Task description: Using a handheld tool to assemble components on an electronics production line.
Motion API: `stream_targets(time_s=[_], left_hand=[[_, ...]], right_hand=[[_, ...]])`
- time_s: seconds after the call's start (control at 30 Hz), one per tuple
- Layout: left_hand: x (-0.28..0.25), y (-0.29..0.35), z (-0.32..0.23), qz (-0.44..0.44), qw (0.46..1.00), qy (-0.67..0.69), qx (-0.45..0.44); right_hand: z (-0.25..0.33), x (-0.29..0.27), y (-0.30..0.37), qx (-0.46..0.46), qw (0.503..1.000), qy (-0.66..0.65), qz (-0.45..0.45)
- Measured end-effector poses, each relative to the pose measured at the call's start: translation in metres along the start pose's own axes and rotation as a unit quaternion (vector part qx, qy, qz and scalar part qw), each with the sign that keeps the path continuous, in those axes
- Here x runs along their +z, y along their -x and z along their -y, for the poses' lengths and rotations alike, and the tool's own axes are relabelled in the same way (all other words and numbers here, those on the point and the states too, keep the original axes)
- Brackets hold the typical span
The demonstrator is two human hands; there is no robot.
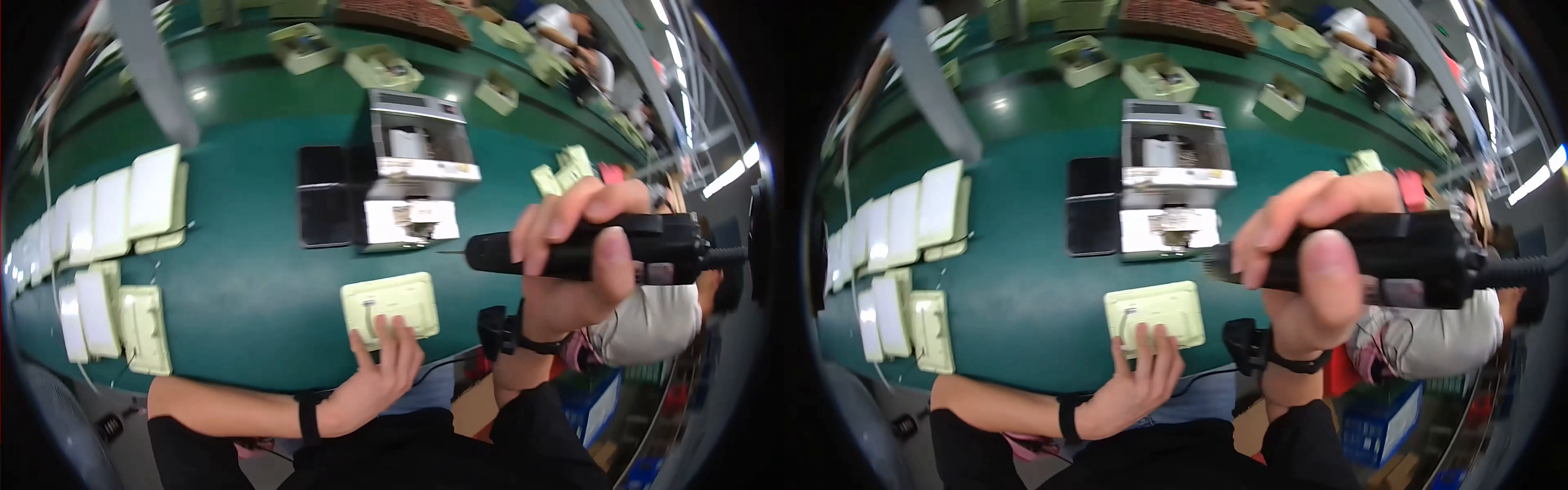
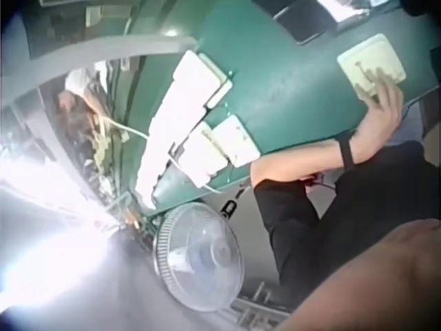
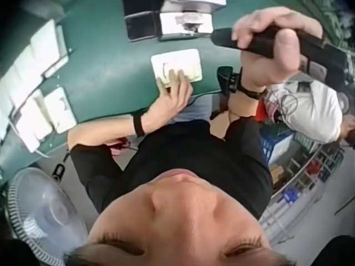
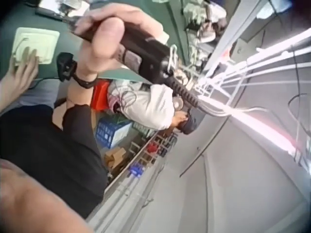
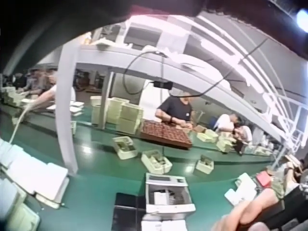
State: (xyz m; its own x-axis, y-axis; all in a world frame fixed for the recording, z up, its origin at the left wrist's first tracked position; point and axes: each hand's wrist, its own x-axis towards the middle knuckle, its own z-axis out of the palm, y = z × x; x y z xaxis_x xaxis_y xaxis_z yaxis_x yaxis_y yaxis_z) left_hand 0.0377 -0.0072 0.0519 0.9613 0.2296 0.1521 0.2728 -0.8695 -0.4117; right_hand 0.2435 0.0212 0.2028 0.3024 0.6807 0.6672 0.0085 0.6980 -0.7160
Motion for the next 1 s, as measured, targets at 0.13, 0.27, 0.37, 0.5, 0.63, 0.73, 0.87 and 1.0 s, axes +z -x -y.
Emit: stream_targets(time_s=[0.13,0.27,0.37,0.5,0.63,0.73,0.87,1.0], left_hand=[[0.010,0.017,0.008,-0.028,0.999,0.014,0.014],[0.017,0.026,0.013,-0.041,0.999,0.010,0.015],[0.019,0.028,0.012,-0.042,0.999,0.014,0.022],[0.027,0.027,0.008,-0.045,0.999,0.005,0.023],[0.033,0.026,0.007,-0.047,0.999,-0.001,0.022],[0.034,0.022,0.004,-0.051,0.999,-0.003,0.019],[0.035,0.017,0.004,-0.048,0.999,-0.004,0.025],[0.039,0.009,0.001,-0.038,0.999,-0.010,0.022]], right_hand=[[-0.036,0.031,-0.009,-0.025,0.997,0.072,0.022],[-0.061,0.048,0.001,0.036,0.992,0.119,-0.020],[-0.061,0.044,0.007,0.021,0.994,0.104,-0.021],[-0.056,0.040,0.031,0.040,0.996,0.076,-0.019],[-0.066,0.035,0.054,0.068,0.995,0.076,-0.011],[-0.070,0.027,0.060,0.084,0.993,0.086,-0.011],[-0.078,0.018,0.062,0.101,0.991,0.086,-0.019],[-0.090,0.009,0.064,0.108,0.991,0.074,-0.015]])
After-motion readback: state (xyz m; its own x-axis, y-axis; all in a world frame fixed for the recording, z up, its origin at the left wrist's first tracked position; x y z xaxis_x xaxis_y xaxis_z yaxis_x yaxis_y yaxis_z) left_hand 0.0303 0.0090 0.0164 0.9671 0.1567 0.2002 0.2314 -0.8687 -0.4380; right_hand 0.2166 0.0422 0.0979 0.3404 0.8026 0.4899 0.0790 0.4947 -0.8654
